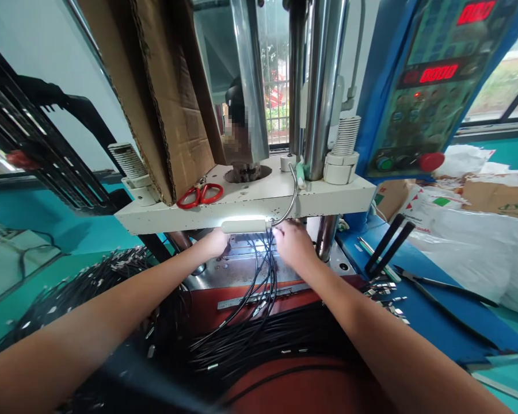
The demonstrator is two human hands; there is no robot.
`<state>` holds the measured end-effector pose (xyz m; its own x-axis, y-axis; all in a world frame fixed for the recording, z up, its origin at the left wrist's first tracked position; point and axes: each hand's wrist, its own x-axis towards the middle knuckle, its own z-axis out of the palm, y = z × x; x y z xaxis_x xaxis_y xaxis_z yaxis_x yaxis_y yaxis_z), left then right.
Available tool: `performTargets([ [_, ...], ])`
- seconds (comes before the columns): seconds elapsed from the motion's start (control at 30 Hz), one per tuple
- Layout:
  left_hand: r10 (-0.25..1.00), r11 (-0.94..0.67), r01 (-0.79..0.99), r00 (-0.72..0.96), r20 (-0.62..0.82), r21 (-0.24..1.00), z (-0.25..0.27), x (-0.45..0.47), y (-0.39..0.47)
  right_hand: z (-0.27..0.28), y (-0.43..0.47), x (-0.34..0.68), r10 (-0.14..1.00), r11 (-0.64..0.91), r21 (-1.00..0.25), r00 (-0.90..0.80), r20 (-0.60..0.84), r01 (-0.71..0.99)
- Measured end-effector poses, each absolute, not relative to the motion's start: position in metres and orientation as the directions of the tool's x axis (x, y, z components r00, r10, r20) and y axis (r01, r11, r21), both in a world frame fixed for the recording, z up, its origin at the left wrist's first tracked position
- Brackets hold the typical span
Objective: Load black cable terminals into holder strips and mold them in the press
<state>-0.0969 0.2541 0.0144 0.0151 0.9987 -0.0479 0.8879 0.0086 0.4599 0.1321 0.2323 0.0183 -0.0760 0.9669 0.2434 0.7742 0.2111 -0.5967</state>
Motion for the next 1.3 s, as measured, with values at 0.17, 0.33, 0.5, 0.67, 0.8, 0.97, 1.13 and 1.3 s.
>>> performTargets([
  [0.17, 0.970, -0.243, 0.936, 0.232, 0.072, 0.256, 0.015, -0.096, 0.231, 0.027, 0.172, 0.120, 0.942, 0.325, -0.644, -0.182, 0.280, 0.693],
  [0.33, 0.936, -0.330, 0.941, 0.315, 0.154, 0.079, 0.008, -0.087, 0.230, 0.017, 0.171, 0.105, 0.926, 0.371, -0.663, -0.208, 0.315, 0.650],
  [0.5, 0.931, -0.318, 0.948, 0.315, 0.184, -0.016, -0.001, -0.089, 0.234, 0.012, 0.175, 0.099, 0.908, 0.415, -0.606, -0.265, 0.325, 0.679],
  [0.67, 0.920, -0.349, 0.935, 0.354, 0.168, -0.056, 0.003, -0.092, 0.236, 0.010, 0.175, 0.097, 0.900, 0.433, -0.577, -0.295, 0.321, 0.692],
  [0.8, 0.912, -0.368, 0.928, 0.374, 0.167, -0.063, 0.006, -0.093, 0.236, 0.009, 0.174, 0.097, 0.895, 0.441, -0.553, -0.305, 0.324, 0.707],
  [0.97, 0.916, -0.351, 0.933, 0.361, 0.177, -0.083, -0.004, -0.089, 0.237, 0.007, 0.176, 0.097, 0.899, 0.435, -0.529, -0.312, 0.309, 0.729],
  [1.13, 0.915, -0.345, 0.935, 0.355, 0.192, -0.084, -0.012, -0.082, 0.237, 0.004, 0.176, 0.091, 0.899, 0.434, -0.504, -0.328, 0.288, 0.747],
  [1.3, 0.905, -0.364, 0.929, 0.370, 0.211, -0.066, -0.004, -0.079, 0.234, 0.012, 0.177, 0.106, 0.925, 0.356, -0.482, -0.230, 0.301, 0.800],
])
